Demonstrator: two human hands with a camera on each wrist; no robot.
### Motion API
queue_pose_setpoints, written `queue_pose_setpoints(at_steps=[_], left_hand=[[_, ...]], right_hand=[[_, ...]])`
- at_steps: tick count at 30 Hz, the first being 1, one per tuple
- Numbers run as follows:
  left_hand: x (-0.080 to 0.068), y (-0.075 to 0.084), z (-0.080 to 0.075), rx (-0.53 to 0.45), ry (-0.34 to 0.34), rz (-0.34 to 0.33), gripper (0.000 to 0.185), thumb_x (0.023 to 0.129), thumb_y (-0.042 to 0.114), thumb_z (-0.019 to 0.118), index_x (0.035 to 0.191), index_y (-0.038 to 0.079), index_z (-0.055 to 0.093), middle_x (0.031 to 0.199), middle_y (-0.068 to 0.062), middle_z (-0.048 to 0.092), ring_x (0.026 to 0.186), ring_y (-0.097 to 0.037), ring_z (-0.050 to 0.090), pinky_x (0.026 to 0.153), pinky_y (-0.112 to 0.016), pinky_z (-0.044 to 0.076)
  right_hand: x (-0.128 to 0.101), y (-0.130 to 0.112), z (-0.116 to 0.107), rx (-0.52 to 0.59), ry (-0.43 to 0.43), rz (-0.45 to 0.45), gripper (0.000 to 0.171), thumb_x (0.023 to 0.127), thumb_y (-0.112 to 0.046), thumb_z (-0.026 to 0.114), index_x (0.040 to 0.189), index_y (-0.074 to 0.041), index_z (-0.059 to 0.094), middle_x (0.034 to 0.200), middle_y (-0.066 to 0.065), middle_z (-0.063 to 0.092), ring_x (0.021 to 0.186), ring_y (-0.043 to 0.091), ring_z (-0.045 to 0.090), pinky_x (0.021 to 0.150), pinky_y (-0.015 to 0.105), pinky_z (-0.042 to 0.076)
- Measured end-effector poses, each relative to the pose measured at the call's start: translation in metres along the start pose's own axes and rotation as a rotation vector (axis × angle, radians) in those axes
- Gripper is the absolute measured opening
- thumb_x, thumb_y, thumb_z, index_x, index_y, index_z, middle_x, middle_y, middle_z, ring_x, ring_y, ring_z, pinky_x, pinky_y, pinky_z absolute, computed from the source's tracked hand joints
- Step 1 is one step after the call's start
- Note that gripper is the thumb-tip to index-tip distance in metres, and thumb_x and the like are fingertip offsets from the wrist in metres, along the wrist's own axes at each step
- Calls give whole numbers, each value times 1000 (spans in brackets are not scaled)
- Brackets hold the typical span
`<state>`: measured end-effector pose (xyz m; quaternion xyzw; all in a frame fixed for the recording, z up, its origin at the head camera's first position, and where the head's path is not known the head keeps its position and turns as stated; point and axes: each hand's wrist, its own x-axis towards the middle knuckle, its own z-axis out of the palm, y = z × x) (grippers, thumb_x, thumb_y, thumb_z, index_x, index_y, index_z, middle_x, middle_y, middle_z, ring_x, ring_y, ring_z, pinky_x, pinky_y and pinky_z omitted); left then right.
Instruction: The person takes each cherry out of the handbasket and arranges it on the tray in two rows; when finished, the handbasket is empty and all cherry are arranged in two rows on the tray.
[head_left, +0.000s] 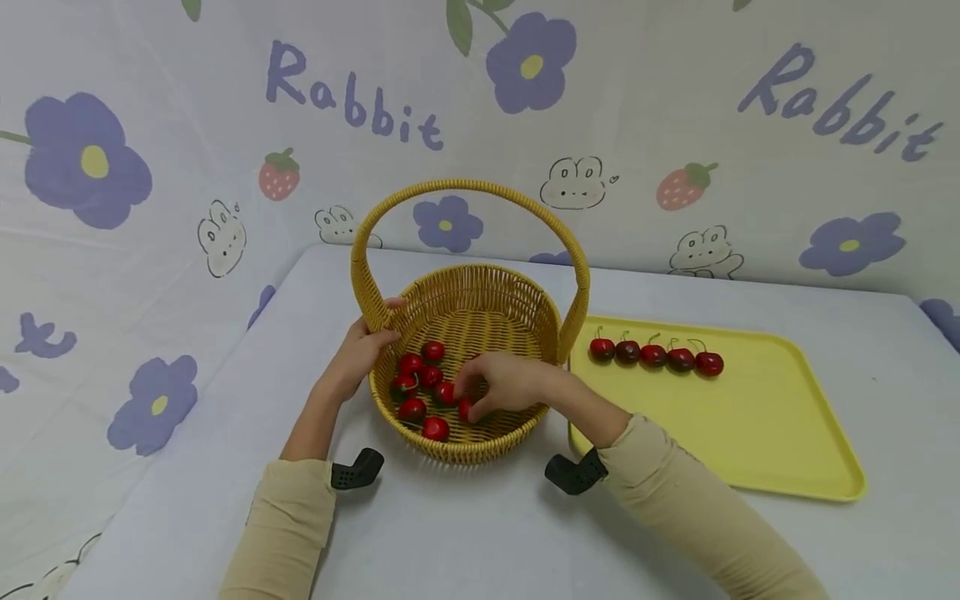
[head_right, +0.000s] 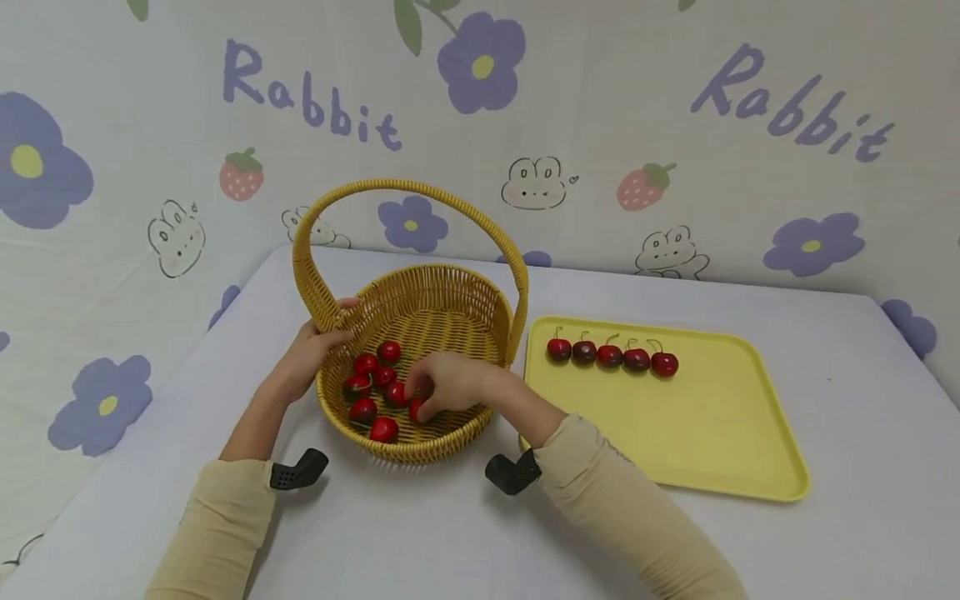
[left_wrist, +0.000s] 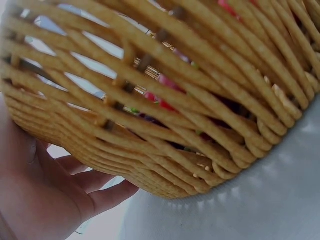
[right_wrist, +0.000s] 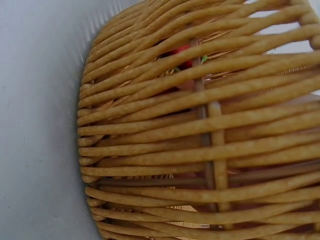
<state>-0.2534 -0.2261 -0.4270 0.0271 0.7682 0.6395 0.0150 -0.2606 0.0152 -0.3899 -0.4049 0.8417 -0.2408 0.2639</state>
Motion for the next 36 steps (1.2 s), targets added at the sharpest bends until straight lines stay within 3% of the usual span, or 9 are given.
queue_pose_setpoints(at_steps=[6,10,19,23,30,36], left_hand=[[1,-3,1,0,0,-23,50,94,3,43,143,9,38,142,-19,38,128,-33,38,104,-54,26],[2,-4,3,3,-3,-23,49,94,3,43,143,9,39,142,-19,39,128,-33,38,104,-55,25],[3,-5,4,-9,-3,-18,49,95,4,43,143,9,38,142,-19,38,128,-34,37,105,-54,24],[4,-5,3,-5,-3,-15,49,94,3,43,143,8,39,143,-19,38,129,-34,37,105,-54,24],[5,-2,3,1,-4,-8,49,94,3,43,143,8,38,144,-19,37,129,-34,36,106,-54,23],[2,0,2,-8,2,-6,48,95,3,42,143,7,38,143,-20,38,128,-34,37,106,-53,23]], right_hand=[[2,4,4,-30,-70,-22,27,85,-14,72,110,-8,64,100,-4,60,95,13,51,85,25,43],[0,5,5,-39,-72,-34,27,85,-13,72,111,-7,64,100,-4,60,94,13,52,85,24,43],[-13,1,-3,-3,39,-96,29,86,-17,72,111,-7,65,98,-4,62,89,13,54,78,24,46],[-24,3,-9,76,74,-142,34,86,-18,71,117,-4,64,104,-1,64,92,15,59,80,26,48],[-46,12,-17,222,153,-141,40,87,-20,70,124,-5,62,117,2,62,99,15,62,86,30,48],[-71,16,-22,301,205,-134,39,88,-21,69,124,-9,62,113,3,61,99,18,61,85,33,49]])
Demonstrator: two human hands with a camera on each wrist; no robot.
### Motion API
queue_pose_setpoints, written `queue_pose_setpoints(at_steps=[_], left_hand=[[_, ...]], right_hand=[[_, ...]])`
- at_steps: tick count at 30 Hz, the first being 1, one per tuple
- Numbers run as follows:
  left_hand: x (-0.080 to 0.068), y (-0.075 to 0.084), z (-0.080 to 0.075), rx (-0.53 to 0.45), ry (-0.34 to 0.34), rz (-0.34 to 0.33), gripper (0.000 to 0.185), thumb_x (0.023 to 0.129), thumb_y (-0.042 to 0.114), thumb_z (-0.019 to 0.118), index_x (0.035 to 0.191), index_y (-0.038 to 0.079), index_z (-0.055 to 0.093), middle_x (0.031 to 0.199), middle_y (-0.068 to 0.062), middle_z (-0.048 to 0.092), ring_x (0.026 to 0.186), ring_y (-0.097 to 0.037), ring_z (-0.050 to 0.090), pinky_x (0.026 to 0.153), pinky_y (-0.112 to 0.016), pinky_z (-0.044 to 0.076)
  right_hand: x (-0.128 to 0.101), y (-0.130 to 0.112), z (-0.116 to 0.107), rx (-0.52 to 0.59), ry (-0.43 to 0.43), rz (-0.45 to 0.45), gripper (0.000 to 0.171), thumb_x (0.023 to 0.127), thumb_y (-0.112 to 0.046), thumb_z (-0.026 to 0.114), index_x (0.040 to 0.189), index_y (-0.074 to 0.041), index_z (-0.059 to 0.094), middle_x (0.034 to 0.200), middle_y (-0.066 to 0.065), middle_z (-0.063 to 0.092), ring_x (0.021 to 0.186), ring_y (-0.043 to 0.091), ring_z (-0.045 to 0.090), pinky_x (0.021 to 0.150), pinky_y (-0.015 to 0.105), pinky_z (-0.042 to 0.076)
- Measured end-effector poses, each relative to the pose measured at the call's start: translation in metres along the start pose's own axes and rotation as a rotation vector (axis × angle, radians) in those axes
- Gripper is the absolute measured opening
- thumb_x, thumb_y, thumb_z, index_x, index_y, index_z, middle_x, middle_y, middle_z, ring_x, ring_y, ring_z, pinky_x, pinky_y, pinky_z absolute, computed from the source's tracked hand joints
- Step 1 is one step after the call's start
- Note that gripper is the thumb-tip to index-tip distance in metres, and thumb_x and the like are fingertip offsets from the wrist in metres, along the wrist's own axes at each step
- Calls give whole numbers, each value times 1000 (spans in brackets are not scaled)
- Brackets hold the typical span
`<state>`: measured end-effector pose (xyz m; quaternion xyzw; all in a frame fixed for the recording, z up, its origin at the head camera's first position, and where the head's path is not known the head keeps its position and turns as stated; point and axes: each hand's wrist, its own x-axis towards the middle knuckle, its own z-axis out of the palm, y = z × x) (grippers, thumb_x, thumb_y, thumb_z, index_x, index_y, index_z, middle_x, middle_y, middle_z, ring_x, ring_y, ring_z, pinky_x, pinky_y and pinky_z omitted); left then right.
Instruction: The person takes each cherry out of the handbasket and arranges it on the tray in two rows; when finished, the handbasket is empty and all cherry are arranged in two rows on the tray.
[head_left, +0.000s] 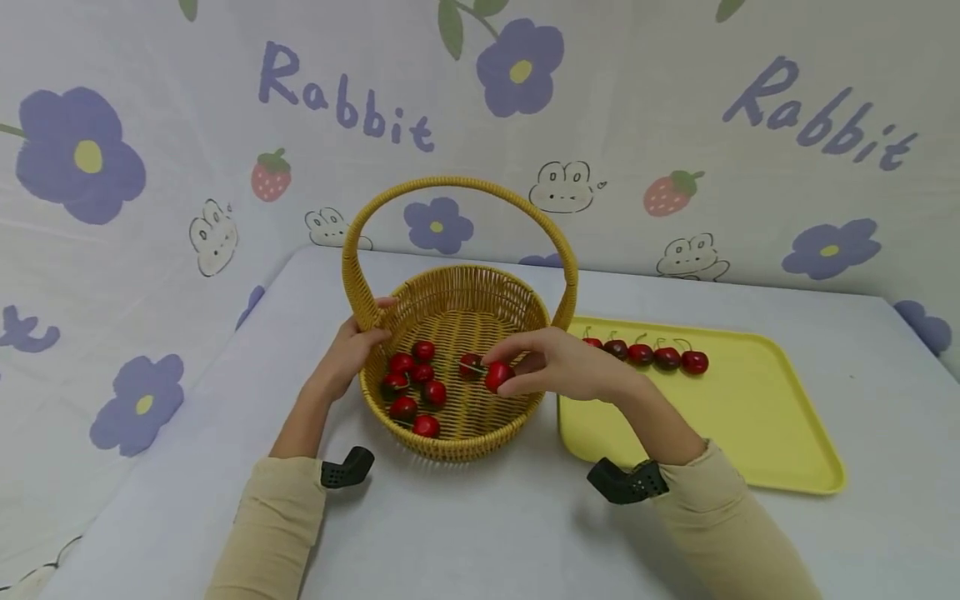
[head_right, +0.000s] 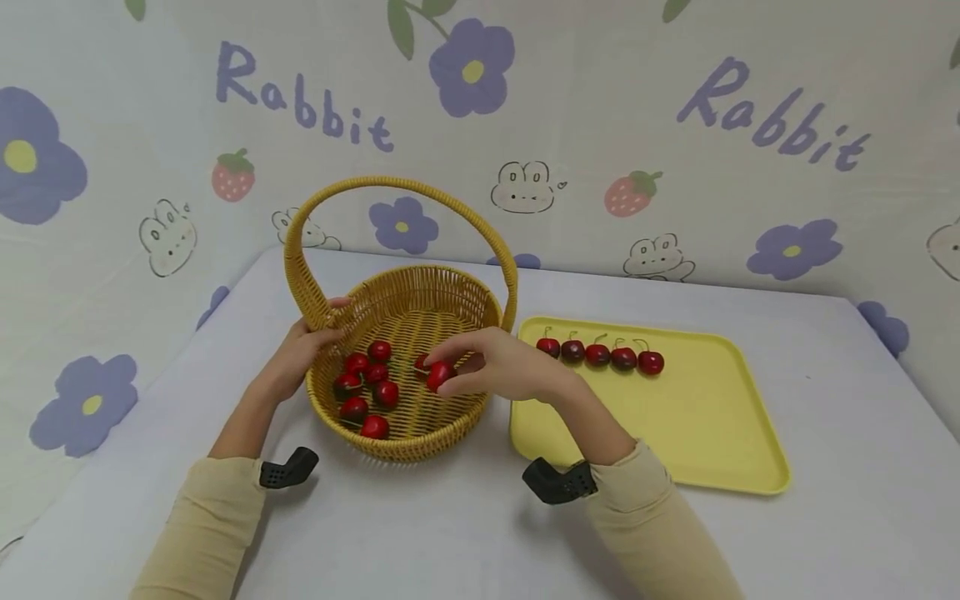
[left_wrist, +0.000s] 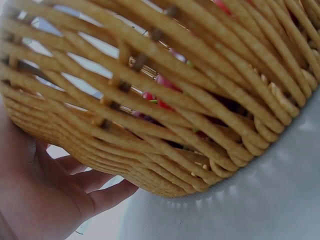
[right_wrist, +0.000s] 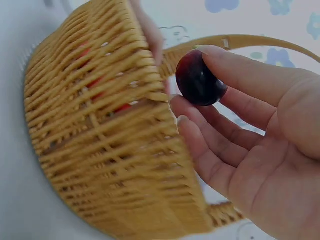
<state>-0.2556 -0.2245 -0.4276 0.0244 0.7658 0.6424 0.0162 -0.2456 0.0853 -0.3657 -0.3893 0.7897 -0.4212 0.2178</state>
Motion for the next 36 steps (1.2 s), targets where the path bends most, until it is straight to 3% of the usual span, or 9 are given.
queue_pose_setpoints(at_steps=[7,13,17,22,27,30,36], left_hand=[[2,-3,0,2,-1,-3,48,95,4,42,143,7,38,141,-21,39,126,-34,37,105,-53,24],[1,-3,0,7,-3,11,48,95,3,43,143,6,38,142,-21,38,126,-34,38,105,-54,24],[0,-2,-1,5,-7,16,49,95,3,43,143,6,38,143,-21,37,128,-35,37,106,-54,23],[0,-1,-1,5,-13,9,49,95,3,42,144,6,37,144,-21,36,128,-35,36,106,-54,23],[-2,1,0,3,-10,6,49,96,2,41,144,6,36,143,-22,35,128,-36,36,105,-55,23],[-3,2,0,3,-8,1,49,96,2,41,144,6,36,143,-22,35,128,-37,35,106,-55,23],[-3,3,1,-1,-13,3,48,96,2,40,144,5,35,143,-23,35,128,-37,36,106,-55,23]], right_hand=[[-33,-4,-14,88,60,11,39,88,-16,69,124,-4,60,110,9,62,95,23,62,83,34,50],[-70,-7,-30,178,183,33,40,87,-9,68,124,2,56,113,16,60,99,26,63,85,37,50],[-95,-1,-43,160,320,39,38,88,-7,67,123,3,54,117,13,57,100,22,63,84,31,50],[-122,15,-60,32,494,119,40,92,-15,63,129,-3,52,114,2,58,92,16,62,75,24,50],[-136,35,-74,-2,615,206,44,94,-23,60,134,-9,48,113,2,56,93,14,61,78,22,46],[-139,46,-78,40,657,240,45,94,-24,61,134,-9,46,113,3,55,92,13,61,79,23,46],[-148,66,-89,100,670,301,52,94,-29,60,137,-7,42,117,0,55,96,8,60,82,19,46]])
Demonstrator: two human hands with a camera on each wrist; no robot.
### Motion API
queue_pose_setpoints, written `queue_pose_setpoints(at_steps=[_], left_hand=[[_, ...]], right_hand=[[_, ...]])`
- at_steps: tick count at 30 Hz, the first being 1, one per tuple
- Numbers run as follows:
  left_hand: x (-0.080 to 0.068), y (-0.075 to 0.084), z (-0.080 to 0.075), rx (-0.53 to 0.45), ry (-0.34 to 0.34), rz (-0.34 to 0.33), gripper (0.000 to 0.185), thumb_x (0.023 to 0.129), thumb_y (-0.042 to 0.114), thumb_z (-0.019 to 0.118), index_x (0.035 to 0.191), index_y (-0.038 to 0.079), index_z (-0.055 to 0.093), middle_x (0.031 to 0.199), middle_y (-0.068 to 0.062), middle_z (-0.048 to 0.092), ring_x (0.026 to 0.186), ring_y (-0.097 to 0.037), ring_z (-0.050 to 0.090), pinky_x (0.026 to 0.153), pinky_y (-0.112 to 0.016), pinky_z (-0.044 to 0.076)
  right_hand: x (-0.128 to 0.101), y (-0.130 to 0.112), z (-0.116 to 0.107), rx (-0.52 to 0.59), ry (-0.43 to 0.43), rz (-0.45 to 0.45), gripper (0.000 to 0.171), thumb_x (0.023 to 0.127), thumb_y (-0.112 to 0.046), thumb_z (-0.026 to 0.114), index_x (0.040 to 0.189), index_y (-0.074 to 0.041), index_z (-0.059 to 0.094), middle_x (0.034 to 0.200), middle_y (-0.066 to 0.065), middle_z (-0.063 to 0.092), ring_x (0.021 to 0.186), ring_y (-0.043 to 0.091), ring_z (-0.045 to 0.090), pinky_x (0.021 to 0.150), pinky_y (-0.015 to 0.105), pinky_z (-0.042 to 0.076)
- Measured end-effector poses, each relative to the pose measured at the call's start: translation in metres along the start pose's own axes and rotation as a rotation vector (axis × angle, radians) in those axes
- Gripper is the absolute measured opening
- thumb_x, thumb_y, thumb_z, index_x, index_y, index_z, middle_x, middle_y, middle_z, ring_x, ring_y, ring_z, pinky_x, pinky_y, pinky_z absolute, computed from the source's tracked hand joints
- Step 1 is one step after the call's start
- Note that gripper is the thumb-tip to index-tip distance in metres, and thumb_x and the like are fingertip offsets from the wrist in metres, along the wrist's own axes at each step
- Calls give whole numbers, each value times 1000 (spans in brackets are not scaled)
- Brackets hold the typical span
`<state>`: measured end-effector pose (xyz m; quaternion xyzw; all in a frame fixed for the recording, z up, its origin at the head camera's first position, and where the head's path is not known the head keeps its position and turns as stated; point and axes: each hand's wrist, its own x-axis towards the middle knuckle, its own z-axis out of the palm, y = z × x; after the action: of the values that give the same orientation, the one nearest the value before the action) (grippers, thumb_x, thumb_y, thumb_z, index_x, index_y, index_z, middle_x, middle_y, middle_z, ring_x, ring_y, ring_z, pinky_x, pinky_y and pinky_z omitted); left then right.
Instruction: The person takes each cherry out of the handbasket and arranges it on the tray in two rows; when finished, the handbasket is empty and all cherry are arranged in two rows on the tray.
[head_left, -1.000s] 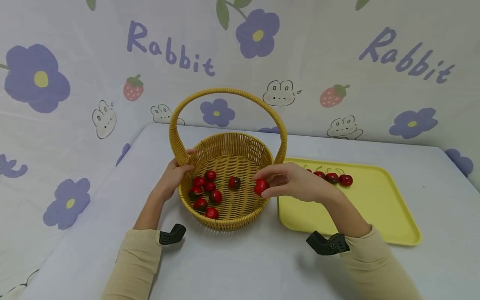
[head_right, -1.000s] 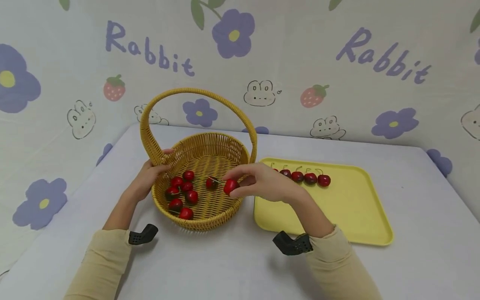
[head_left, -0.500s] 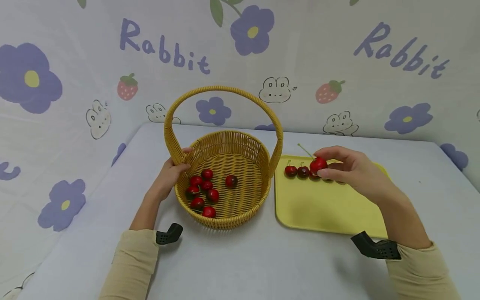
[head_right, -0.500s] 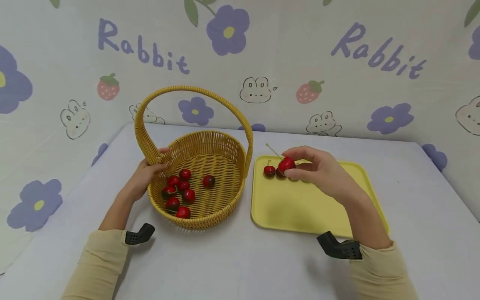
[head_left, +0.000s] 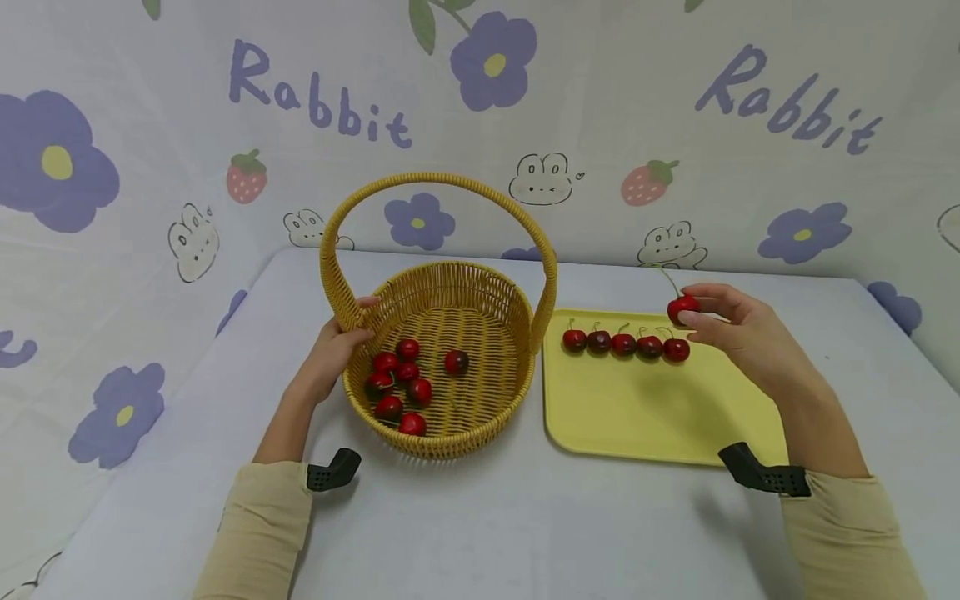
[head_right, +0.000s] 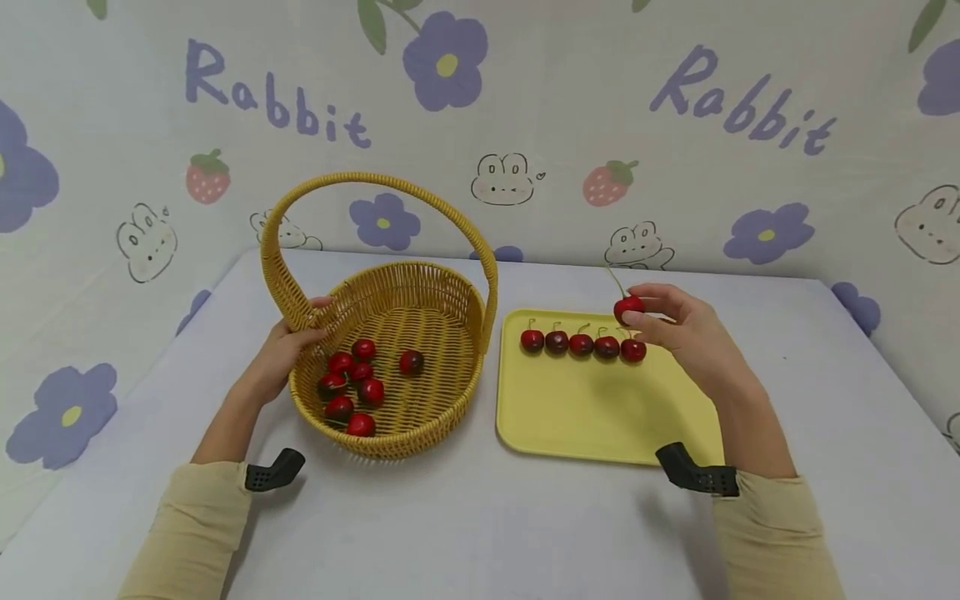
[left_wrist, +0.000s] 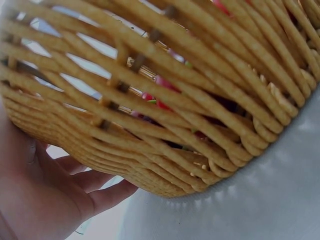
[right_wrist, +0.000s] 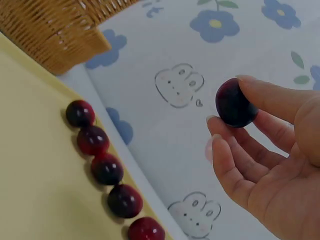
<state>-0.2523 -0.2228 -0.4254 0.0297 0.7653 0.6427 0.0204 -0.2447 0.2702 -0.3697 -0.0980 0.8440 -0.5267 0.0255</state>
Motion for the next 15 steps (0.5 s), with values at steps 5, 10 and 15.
queue_pose_setpoints(at_steps=[5,10,15], left_hand=[[1,0,0,-3,0,-2,48,96,2,40,144,5,35,144,-22,34,129,-37,34,106,-55,22],[2,-2,-2,-6,-2,-2,48,96,3,40,144,4,35,144,-22,34,130,-37,34,106,-54,22],[1,-1,-1,-4,-2,-8,49,96,3,41,144,5,35,145,-22,33,130,-36,34,107,-54,22]], right_hand=[[4,15,-13,32,-11,80,61,93,-35,60,141,-5,36,118,-1,54,98,4,59,84,18,46],[6,25,-22,116,-21,141,63,94,-30,59,141,2,31,108,-9,56,94,0,60,85,20,47],[6,35,-26,117,-41,194,65,96,-28,57,142,7,28,101,-17,58,93,-1,59,85,21,47]])
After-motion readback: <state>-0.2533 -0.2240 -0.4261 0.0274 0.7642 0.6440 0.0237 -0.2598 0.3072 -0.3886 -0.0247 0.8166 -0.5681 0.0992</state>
